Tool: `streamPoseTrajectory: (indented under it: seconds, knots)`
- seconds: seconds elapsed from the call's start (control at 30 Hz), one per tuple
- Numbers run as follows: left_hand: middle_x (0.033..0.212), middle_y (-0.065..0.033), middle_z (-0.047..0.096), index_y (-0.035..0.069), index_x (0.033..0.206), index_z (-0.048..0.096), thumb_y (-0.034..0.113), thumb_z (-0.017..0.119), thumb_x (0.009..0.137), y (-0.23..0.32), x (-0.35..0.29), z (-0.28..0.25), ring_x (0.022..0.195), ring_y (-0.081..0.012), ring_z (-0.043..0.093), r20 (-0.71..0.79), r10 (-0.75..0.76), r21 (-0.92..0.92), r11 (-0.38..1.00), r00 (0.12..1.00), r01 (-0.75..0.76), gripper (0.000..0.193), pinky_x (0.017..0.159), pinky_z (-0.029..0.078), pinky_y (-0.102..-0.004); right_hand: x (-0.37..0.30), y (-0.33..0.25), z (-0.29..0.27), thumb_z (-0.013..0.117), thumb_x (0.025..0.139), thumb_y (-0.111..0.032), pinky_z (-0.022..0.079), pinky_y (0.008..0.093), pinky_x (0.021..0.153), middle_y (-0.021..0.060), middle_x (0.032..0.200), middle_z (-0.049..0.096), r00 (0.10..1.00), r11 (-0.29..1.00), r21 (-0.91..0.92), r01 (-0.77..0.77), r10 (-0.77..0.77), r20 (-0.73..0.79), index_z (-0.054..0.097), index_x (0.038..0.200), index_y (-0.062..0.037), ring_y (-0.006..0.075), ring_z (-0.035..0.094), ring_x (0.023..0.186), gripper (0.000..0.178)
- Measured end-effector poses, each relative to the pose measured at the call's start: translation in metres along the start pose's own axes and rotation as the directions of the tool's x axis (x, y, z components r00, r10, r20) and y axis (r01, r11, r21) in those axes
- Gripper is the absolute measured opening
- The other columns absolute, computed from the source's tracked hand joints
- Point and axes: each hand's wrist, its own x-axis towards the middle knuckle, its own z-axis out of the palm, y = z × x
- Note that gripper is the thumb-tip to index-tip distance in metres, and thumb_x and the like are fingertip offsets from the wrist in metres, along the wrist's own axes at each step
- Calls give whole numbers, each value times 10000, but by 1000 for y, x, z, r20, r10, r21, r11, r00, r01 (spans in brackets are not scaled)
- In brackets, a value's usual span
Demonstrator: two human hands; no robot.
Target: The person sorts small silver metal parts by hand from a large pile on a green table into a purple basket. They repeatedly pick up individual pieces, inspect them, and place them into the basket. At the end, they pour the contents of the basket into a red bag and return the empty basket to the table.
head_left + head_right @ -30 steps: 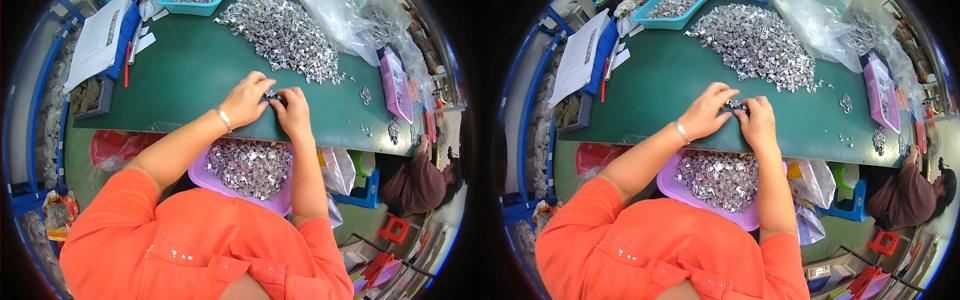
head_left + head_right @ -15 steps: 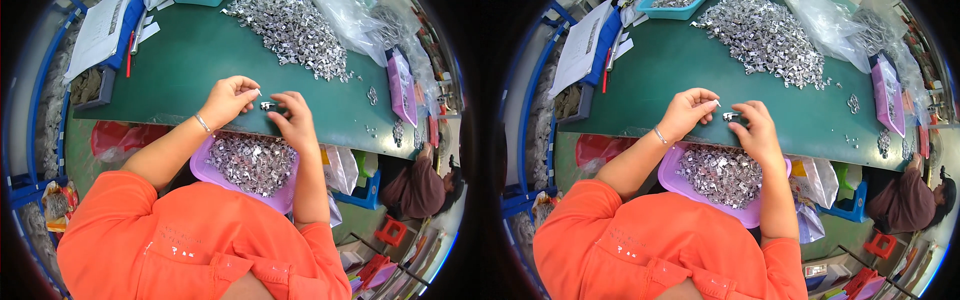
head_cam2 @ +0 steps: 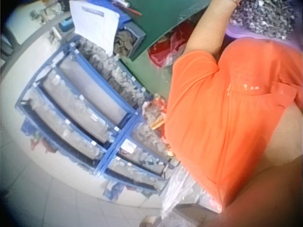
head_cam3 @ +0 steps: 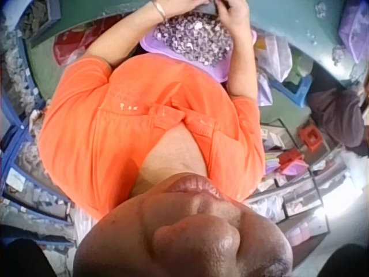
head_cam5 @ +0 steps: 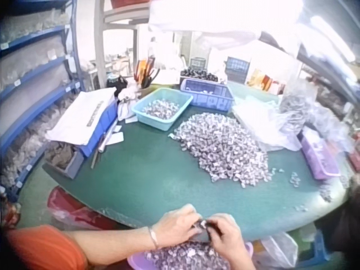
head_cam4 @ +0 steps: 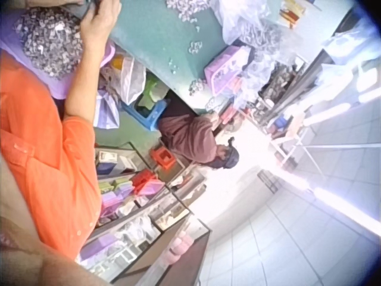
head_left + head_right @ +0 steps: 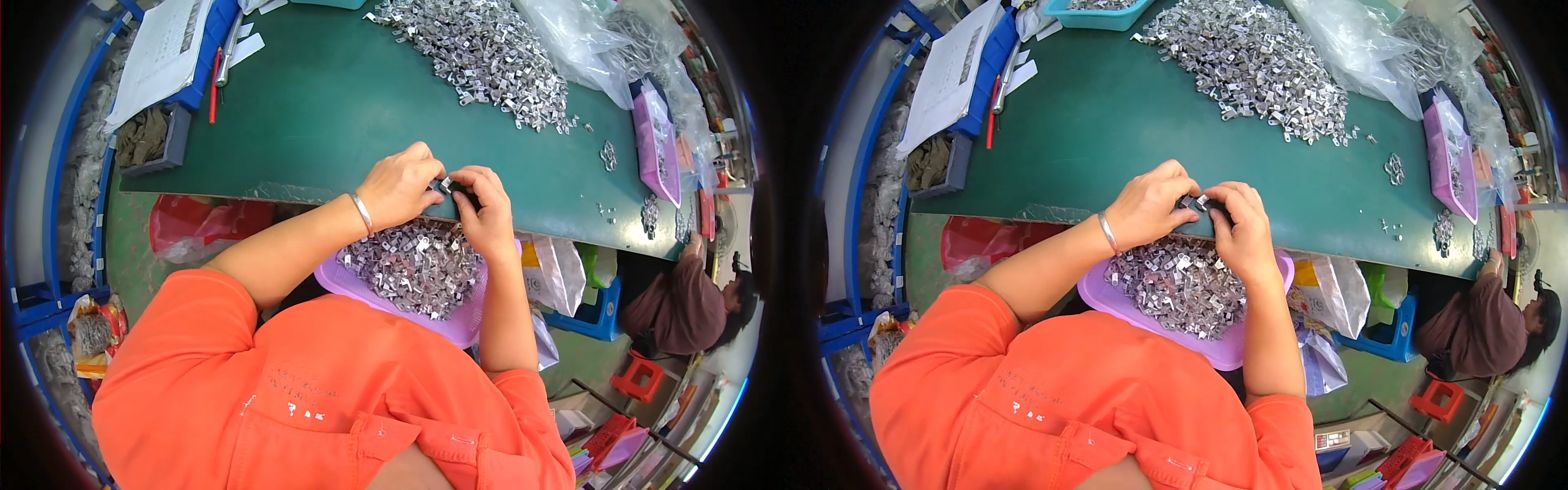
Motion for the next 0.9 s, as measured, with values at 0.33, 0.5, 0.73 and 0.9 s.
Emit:
streamPoseTrajectory:
  seconds: [0.33, 0.5, 0.73, 0.9]
  knots:
    - [918, -106, 573, 15, 974, 619, 32, 754, 736, 2, -9, 4, 712, -229, 622, -116, -29, -49, 999, 993, 24, 274, 671, 517, -352, -7, -5, 6, 740, 744, 1, 482, 351, 856, 114, 1114, 610, 995, 995, 8, -103, 103, -14, 491, 1242, -18, 241, 579, 977, 557]
    - [881, -104, 574, 15, 939, 625, 8, 720, 752, 3, -8, 2, 689, -222, 613, -130, -32, -71, 997, 991, 23, 210, 646, 510, -356, -7, -3, 7, 749, 739, 17, 491, 335, 835, 115, 1098, 614, 983, 982, 56, -183, 184, -16, 496, 1207, -15, 227, 593, 940, 534]
    - [828, -97, 585, 22, 859, 663, 33, 675, 734, 13, -31, -35, 646, -213, 587, 235, -30, -130, 990, 971, 62, 127, 626, 497, -337, -8, -7, 2, 772, 706, -7, 490, 332, 809, 115, 1052, 590, 990, 991, 32, -129, 131, -61, 529, 1149, -15, 234, 589, 930, 505]
    - [895, -110, 591, 10, 1053, 628, 36, 694, 765, 18, -27, -39, 709, -198, 630, 292, 30, -251, 967, 956, 47, 297, 667, 519, -323, -8, -4, 9, 772, 712, -76, 482, 370, 792, 129, 1012, 574, 994, 978, -203, 44, -64, -90, 622, 957, 4, 292, 575, 891, 298]
